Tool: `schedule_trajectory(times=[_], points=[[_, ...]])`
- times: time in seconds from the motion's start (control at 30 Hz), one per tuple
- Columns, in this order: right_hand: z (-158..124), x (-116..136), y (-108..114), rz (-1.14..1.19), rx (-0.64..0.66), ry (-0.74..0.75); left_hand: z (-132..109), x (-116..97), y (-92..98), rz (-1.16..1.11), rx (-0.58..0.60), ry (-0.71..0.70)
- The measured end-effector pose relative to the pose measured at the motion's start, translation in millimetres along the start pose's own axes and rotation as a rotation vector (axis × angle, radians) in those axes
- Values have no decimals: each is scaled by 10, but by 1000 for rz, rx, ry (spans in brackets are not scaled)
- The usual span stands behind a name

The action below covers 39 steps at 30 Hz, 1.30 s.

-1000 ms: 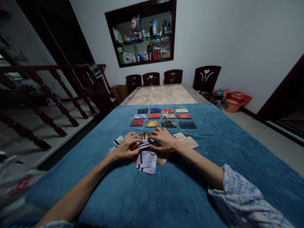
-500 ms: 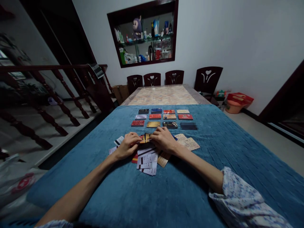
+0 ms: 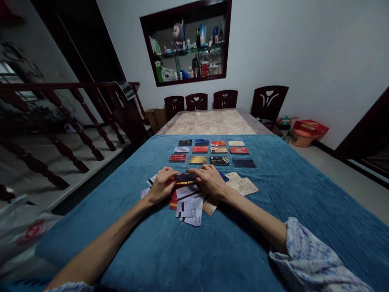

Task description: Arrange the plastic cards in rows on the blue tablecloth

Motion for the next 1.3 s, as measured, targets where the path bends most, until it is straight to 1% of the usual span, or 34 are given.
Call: schedule_trajectory(times=[0.17, 0.37, 0.53, 0.73, 1.0, 1.1, 1.3], points=[[-11, -2, -37, 17, -14, -6, -4, 17, -26, 35, -5, -39], [-25, -7, -69, -20, -8, 10, -17, 35, -59, 59, 13, -20], [-27, -13, -85, -24, -29, 18, -22, 32, -69, 75, 15, -22], [1, 4, -49, -32, -52, 19, 1, -5, -54, 89, -24, -7], [16, 29, -4, -140, -54, 30, 34, -68, -54, 100, -23, 12], [24, 27, 23, -156, -52, 37, 41, -70, -52, 107, -28, 0], [28, 16, 43, -190, -77, 31, 37, -65, -36, 144, 1, -42]])
Point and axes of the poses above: each hand's wrist, its own z-axis towards the middle knuckle, its own y-axis out of the back of the hand, x = y × z, the point moved 2 cm from there along z, towards the middle knuckle, and after that the axes turned 1 degree about x, right-handed, at the moved point
